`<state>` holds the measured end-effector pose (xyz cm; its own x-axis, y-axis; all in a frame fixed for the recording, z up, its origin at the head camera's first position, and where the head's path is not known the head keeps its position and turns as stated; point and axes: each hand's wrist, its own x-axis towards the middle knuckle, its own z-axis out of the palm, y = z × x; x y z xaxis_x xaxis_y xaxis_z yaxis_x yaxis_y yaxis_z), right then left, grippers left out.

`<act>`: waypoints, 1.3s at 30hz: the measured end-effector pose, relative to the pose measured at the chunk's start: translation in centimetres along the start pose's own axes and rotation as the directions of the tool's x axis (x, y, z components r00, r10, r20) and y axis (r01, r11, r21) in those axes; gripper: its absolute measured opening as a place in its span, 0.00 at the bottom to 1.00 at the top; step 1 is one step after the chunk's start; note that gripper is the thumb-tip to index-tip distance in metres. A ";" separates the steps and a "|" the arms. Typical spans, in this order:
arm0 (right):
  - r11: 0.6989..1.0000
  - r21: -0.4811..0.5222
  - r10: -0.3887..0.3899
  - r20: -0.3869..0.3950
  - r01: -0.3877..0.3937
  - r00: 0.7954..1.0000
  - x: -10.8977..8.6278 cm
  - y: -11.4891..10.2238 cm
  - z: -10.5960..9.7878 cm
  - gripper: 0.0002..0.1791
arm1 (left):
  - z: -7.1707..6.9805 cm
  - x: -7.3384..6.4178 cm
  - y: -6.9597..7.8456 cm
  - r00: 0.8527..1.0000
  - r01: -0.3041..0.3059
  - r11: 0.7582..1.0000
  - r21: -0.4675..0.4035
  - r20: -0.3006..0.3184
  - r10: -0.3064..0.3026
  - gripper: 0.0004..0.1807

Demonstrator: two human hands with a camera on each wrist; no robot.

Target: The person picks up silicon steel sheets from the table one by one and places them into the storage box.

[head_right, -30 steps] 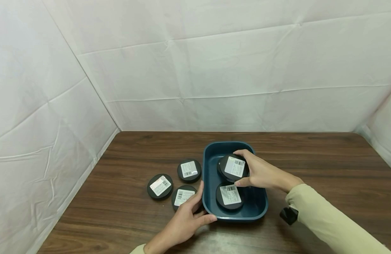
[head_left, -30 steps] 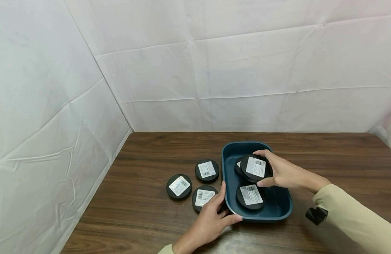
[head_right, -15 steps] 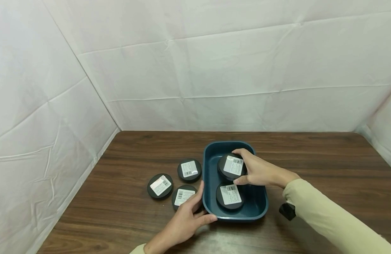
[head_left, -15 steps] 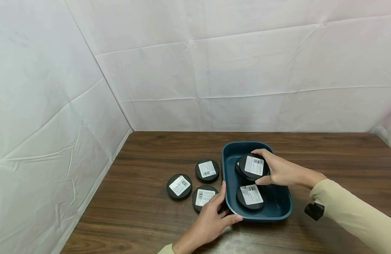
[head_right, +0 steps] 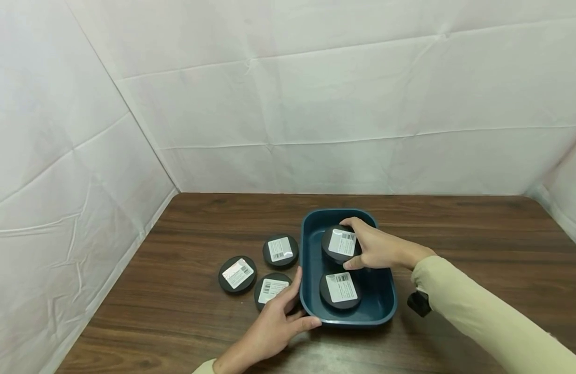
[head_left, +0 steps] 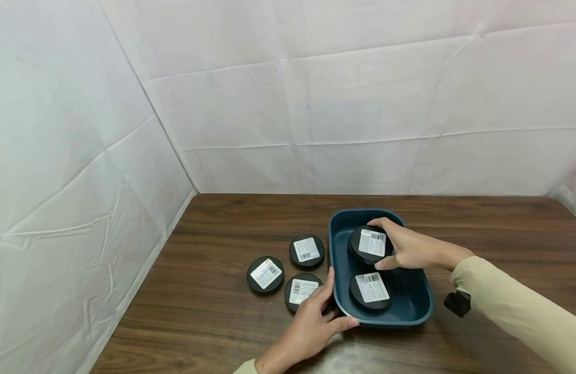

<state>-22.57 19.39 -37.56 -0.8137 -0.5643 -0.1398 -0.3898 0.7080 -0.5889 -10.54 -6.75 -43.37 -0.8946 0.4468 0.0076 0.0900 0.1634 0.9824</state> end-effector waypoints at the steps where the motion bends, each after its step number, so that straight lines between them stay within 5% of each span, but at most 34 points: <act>1: 1.000 0.001 0.001 0.007 -0.001 1.000 0.1 0.0 -0.1 0.53 | 0.0 0.0 0.0 1.000 0.001 1.000 0.002 -0.001 -0.001 0.52; 39: 0.996 -0.079 0.040 0.052 -0.036 0.998 2.0 0.1 -0.4 0.52 | 0.1 0.0 -0.3 1.000 0.024 1.000 0.001 0.012 -0.024 0.53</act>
<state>-24.37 18.53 -37.59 -0.8054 -0.5564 -0.2043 -0.3929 0.7593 -0.5188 -10.56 -6.69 -43.68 -0.8912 0.4532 -0.0182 0.0691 0.1753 0.9821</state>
